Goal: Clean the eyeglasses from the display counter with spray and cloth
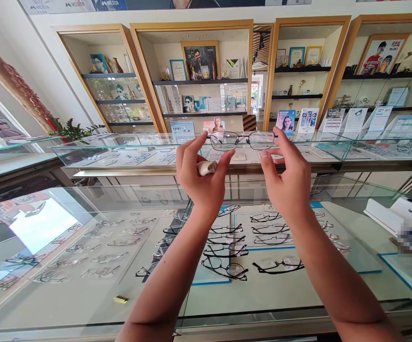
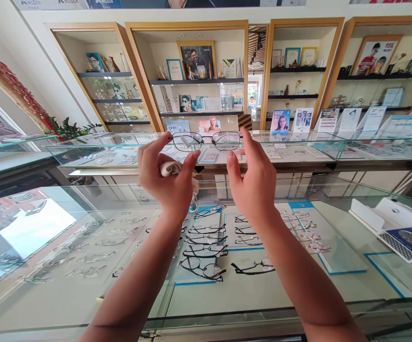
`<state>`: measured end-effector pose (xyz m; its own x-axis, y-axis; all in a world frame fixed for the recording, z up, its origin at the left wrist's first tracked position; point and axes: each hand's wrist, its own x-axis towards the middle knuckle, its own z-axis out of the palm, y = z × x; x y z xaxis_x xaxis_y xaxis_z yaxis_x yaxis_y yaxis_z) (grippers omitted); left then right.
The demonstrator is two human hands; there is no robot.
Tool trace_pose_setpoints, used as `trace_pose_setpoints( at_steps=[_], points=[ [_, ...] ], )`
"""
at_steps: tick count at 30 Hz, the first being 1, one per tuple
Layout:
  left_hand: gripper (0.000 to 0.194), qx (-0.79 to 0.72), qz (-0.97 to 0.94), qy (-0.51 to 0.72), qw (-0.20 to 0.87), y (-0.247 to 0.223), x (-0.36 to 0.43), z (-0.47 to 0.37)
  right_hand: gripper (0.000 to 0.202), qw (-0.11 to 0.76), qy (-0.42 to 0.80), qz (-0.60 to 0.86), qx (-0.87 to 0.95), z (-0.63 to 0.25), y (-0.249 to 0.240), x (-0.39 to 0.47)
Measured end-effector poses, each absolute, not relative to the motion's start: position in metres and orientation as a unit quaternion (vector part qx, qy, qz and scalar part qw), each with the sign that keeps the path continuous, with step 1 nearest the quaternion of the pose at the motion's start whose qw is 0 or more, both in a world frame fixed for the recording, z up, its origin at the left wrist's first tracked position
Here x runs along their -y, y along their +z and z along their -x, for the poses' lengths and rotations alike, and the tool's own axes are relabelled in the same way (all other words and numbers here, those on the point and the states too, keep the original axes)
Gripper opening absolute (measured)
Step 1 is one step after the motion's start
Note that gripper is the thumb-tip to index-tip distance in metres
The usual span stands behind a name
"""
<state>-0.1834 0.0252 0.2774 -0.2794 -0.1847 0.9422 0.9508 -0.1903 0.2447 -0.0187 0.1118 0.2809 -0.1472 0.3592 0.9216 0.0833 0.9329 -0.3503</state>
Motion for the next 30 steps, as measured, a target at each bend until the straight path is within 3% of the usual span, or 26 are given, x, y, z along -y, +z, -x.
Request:
trace_pose_setpoints(
  at_steps=[11,20,30],
  points=[
    [0.046,0.456,0.421,-0.673,0.402,0.278,-0.028,0.191,0.052,0.645,0.106,0.117,0.748,0.015,0.285,-0.104],
    [0.049,0.422,0.409,-0.666,0.46,0.272,-0.034,0.196,0.042,0.694,0.263,0.042,0.669,0.022,0.283,-0.113],
    [0.046,0.419,0.458,-0.685,0.381,0.275,-0.033,0.193,0.027,0.688,0.382,0.023,0.616,0.02,0.288,-0.119]
  ],
)
